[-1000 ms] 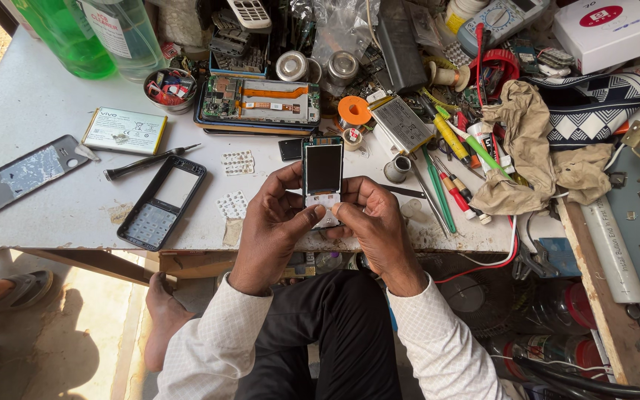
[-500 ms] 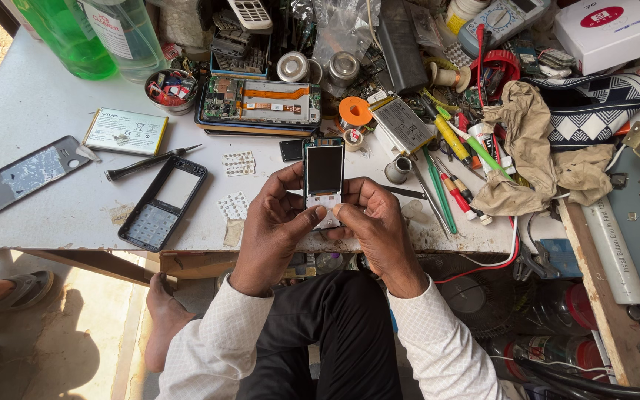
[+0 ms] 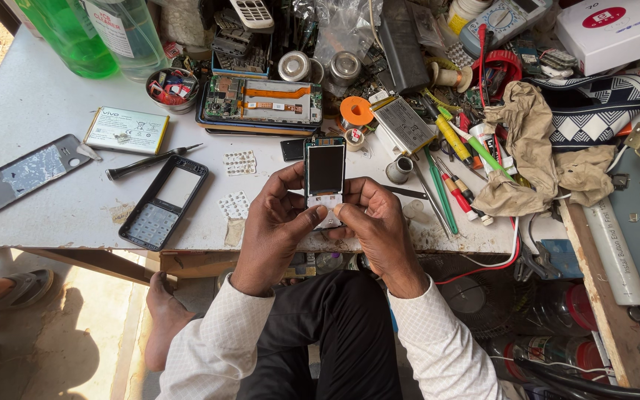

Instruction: The person assembles a JioPhone by attaching the keypad to the mainboard, cleaning the keypad with a toothbrush, and testing the device. The phone powers on and displays the JioPhone boot screen.

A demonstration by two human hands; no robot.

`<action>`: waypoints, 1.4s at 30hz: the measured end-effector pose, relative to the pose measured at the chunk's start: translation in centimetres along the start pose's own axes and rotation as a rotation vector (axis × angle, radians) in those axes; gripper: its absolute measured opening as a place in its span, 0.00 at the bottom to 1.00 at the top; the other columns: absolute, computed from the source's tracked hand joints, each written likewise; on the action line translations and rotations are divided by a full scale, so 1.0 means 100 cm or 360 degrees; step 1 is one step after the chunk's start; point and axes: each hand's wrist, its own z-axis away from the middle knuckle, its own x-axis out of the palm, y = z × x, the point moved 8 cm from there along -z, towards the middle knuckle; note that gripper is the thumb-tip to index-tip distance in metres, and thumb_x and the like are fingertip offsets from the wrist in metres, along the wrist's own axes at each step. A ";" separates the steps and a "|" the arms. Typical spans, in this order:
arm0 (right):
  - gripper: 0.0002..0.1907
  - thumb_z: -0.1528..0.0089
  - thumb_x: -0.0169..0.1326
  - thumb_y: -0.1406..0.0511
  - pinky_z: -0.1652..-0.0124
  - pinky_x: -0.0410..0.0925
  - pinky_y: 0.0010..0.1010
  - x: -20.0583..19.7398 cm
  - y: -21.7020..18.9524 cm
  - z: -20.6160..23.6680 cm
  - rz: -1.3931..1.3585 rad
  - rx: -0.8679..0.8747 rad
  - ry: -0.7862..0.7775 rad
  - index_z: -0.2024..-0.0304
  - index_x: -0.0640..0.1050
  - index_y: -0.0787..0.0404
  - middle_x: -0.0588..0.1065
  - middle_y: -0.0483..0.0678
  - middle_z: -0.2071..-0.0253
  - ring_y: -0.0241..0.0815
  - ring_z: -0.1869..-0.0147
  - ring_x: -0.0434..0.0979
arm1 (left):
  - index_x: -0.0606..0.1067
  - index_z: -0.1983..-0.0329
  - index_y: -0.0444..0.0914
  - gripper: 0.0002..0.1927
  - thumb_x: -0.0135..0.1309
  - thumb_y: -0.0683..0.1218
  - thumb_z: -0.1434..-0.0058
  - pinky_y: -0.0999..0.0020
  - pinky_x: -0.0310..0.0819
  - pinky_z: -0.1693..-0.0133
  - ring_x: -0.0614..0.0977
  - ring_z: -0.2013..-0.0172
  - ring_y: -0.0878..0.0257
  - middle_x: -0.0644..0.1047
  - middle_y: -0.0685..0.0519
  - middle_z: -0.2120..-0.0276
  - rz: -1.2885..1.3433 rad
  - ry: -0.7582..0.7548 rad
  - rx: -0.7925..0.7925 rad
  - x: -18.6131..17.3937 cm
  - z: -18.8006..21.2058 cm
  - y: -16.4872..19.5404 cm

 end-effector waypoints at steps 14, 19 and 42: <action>0.10 0.39 0.51 0.73 0.66 0.80 0.28 0.000 0.000 0.000 -0.0011 0.0005 0.0012 0.54 0.75 0.69 0.78 0.50 0.61 0.33 0.62 0.80 | 0.67 0.35 0.30 0.30 0.57 0.31 0.42 0.69 0.81 0.49 0.80 0.54 0.66 0.74 0.48 0.45 -0.0032 0.0010 -0.0007 0.001 0.000 0.001; 0.10 0.39 0.52 0.72 0.67 0.80 0.28 0.000 -0.001 0.001 0.0024 -0.0001 0.0022 0.54 0.75 0.69 0.78 0.50 0.62 0.33 0.62 0.80 | 0.66 0.35 0.30 0.30 0.56 0.30 0.42 0.68 0.81 0.48 0.80 0.53 0.66 0.73 0.48 0.45 0.0024 0.0000 -0.0002 0.002 0.000 0.000; 0.09 0.39 0.51 0.72 0.66 0.80 0.28 0.001 -0.001 0.001 -0.0001 0.0019 0.0030 0.56 0.75 0.68 0.77 0.49 0.63 0.32 0.63 0.80 | 0.66 0.35 0.30 0.30 0.56 0.30 0.42 0.69 0.81 0.49 0.80 0.54 0.66 0.74 0.47 0.45 0.0062 0.0008 0.0016 0.000 0.000 -0.001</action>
